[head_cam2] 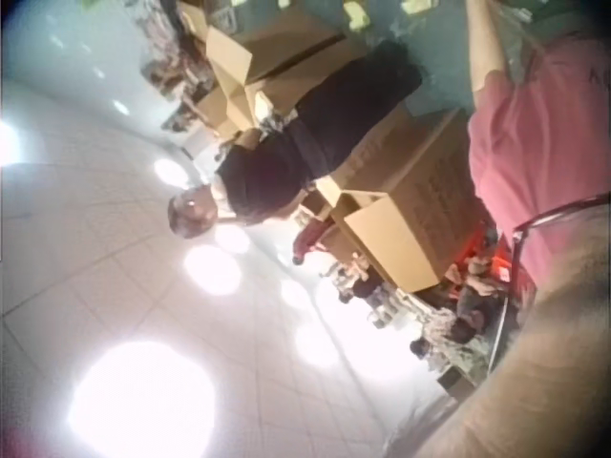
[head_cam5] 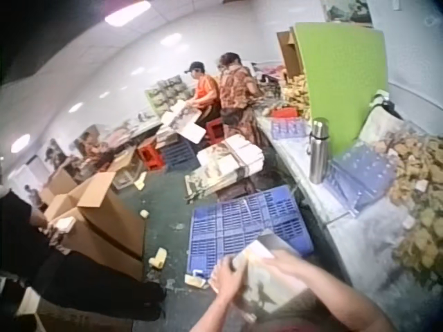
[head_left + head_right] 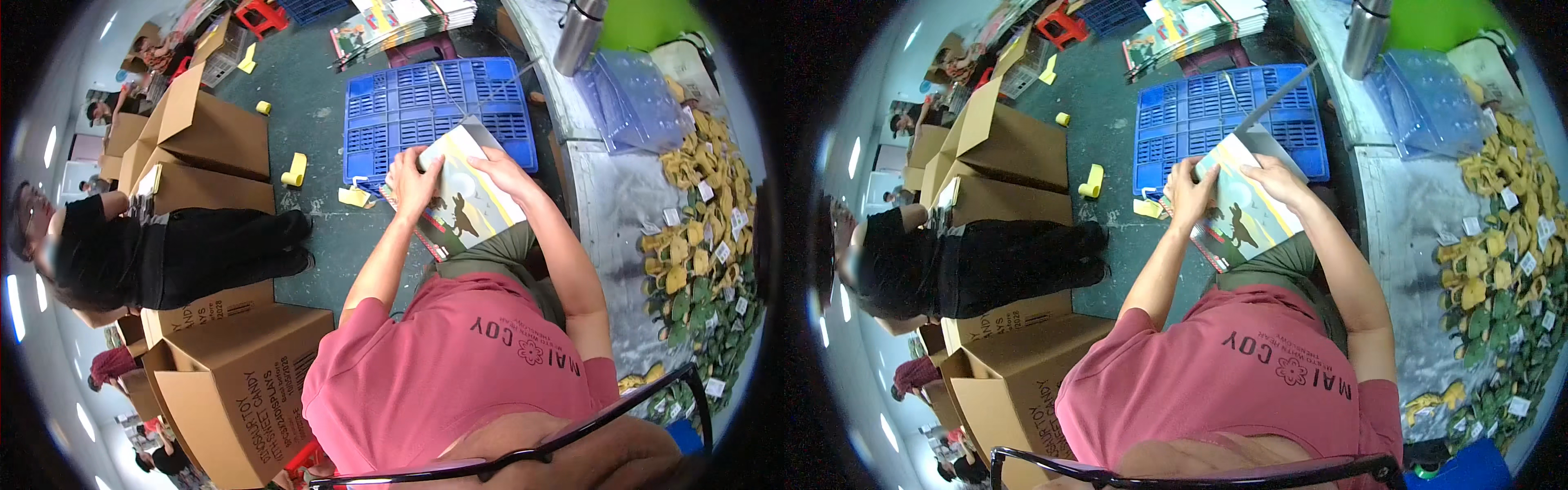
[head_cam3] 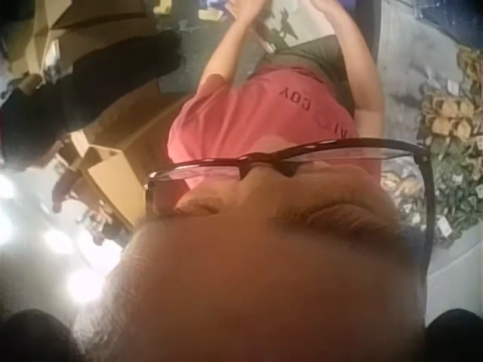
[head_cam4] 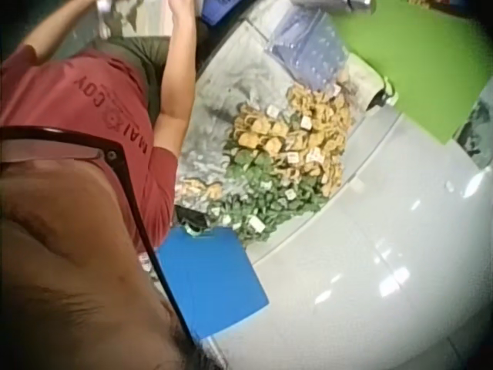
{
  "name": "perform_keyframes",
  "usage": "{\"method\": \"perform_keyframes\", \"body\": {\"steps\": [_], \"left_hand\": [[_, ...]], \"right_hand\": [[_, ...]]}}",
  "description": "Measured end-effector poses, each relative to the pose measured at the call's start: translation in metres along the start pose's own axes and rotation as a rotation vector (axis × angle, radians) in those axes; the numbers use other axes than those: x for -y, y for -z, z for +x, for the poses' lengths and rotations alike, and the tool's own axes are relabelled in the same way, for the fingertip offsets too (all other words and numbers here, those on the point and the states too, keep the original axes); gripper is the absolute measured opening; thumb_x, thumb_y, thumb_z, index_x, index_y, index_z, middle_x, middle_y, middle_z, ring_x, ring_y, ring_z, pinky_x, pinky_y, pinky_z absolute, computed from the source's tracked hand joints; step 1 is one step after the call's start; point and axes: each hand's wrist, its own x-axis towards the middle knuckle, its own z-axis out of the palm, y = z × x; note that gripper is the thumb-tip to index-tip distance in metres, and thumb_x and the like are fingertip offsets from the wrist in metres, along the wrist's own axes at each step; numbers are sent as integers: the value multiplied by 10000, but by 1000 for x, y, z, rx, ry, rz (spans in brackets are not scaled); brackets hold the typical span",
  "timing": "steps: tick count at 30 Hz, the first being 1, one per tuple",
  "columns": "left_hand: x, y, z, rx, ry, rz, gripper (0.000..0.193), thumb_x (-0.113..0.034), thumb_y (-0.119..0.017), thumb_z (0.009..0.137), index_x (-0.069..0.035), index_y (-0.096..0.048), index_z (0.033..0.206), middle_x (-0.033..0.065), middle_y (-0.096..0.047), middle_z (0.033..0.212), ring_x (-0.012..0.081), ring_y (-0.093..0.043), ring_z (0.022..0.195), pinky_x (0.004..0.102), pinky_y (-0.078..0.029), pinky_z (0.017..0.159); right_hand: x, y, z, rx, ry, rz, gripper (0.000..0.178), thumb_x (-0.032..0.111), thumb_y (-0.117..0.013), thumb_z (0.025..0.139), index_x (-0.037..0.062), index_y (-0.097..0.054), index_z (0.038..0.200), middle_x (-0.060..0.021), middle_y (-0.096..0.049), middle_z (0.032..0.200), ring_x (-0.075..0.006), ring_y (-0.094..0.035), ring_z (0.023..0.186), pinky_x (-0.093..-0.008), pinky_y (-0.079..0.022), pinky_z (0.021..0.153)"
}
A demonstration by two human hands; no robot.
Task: The person folds cardboard packaging boxes and arranges dinosaur toy figures into plastic packaging trays by hand.
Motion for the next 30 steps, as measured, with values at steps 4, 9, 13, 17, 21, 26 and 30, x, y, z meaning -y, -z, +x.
{"method": "perform_keyframes", "body": {"steps": [4,9,13,17,21,26,30], "left_hand": [[-4,-3,0,27,-10,-33,459,-428,-741,878,-102,-674,1194,136,-589,1161,307,-518,1121,436,-379,1007],[-5,-3,-7,4,-37,-33,459,-435,-738,880,-107,-673,1195,130,-587,1180,302,-508,1133,438,-362,1020],[0,-3,-8,7,-20,-43,471,-449,-736,881,-110,-670,1200,125,-581,1193,298,-504,1143,435,-350,1026],[-3,-3,-8,14,-30,-30,476,-446,-741,879,-104,-669,1202,127,-581,1194,301,-501,1146,439,-348,1024],[-4,-3,-7,12,-43,-18,484,-448,-745,874,-102,-669,1202,122,-587,1186,302,-497,1146,434,-343,1020],[-6,-3,-6,10,-52,-12,481,-448,-753,867,-104,-672,1194,122,-590,1170,300,-496,1143,427,-338,1022],[-8,-4,-8,8,-30,-31,559,-511,-777,828,-106,-671,1198,118,-589,1162,293,-505,1153,435,-339,1023]], "right_hand": [[-2,7,-3,26,6,46,434,262,-606,1013,-39,-618,1325,-131,-702,1220,-175,-652,1105,-316,-493,967],[-2,6,-7,24,-25,39,429,249,-595,1018,-42,-610,1333,-139,-697,1233,-178,-651,1112,-314,-492,974],[4,1,-10,19,-25,48,432,239,-596,1016,-47,-601,1340,-142,-694,1236,-180,-652,1113,-315,-493,971],[-3,8,-7,50,-10,63,438,231,-599,1012,-54,-594,1344,-148,-693,1235,-186,-654,1104,-319,-493,971],[-9,10,-2,9,-26,57,443,235,-606,1004,-57,-596,1338,-160,-695,1229,-197,-658,1097,-318,-488,976],[-13,10,1,1,-14,36,443,231,-603,1001,-58,-596,1336,-165,-693,1231,-201,-656,1102,-321,-485,979],[-13,7,0,7,8,27,444,227,-597,1004,-51,-588,1349,-162,-692,1236,-202,-652,1115,-326,-482,985]]}}
